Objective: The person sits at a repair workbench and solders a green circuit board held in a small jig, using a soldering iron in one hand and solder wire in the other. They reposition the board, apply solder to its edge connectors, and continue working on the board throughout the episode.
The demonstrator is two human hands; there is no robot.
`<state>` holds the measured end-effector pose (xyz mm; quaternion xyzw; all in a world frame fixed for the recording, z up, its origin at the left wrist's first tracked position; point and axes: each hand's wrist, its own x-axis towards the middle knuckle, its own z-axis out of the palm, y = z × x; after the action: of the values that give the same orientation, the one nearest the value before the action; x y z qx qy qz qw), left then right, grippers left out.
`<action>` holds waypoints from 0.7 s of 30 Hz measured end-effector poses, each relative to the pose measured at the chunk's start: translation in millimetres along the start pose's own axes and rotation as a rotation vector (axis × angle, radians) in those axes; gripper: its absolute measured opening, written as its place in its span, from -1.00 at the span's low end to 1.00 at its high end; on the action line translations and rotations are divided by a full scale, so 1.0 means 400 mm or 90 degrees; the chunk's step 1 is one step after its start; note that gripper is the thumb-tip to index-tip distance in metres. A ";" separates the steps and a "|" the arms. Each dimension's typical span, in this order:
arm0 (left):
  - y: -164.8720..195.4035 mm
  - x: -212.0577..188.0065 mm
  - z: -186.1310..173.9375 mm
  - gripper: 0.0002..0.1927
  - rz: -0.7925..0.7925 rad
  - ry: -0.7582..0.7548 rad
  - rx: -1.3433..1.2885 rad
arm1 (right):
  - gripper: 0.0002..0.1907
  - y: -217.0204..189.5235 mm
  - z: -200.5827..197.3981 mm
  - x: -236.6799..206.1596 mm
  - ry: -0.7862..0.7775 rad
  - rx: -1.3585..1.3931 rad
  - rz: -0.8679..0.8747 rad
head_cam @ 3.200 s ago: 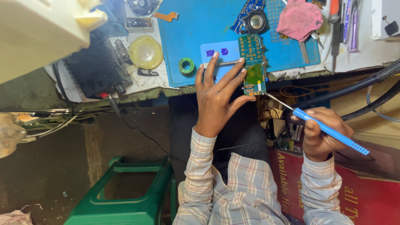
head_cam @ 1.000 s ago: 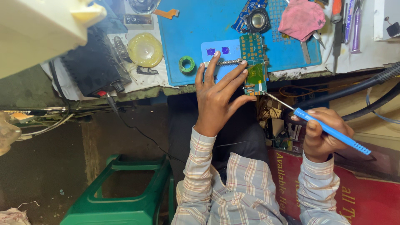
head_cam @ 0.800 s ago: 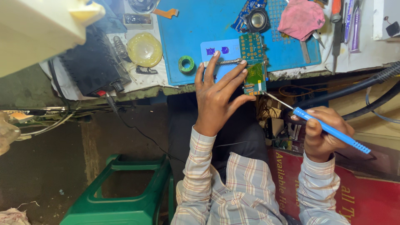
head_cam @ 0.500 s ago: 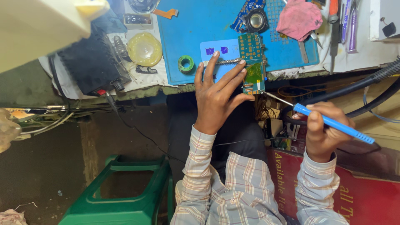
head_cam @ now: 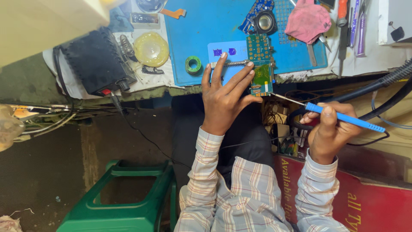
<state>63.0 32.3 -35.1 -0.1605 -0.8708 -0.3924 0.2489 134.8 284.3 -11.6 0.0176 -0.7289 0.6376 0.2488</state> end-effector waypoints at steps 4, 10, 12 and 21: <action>0.000 0.001 0.003 -0.36 0.005 0.003 0.010 | -0.68 -0.012 -0.007 0.001 -0.037 -0.007 -0.021; -0.002 0.001 0.007 -0.36 0.007 0.009 0.007 | -0.71 -0.024 -0.012 0.004 -0.054 -0.002 -0.002; -0.003 0.001 0.007 -0.36 0.007 0.010 0.008 | -0.71 -0.024 -0.013 0.003 -0.051 -0.001 0.005; 0.000 0.005 0.007 -0.36 -0.002 0.005 -0.007 | -0.69 0.022 0.009 -0.008 0.025 0.048 0.034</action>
<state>60.7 34.7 -35.5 -0.1587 -0.8679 -0.3982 0.2510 133.5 281.7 -21.3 -0.0053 -0.6994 0.6714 0.2449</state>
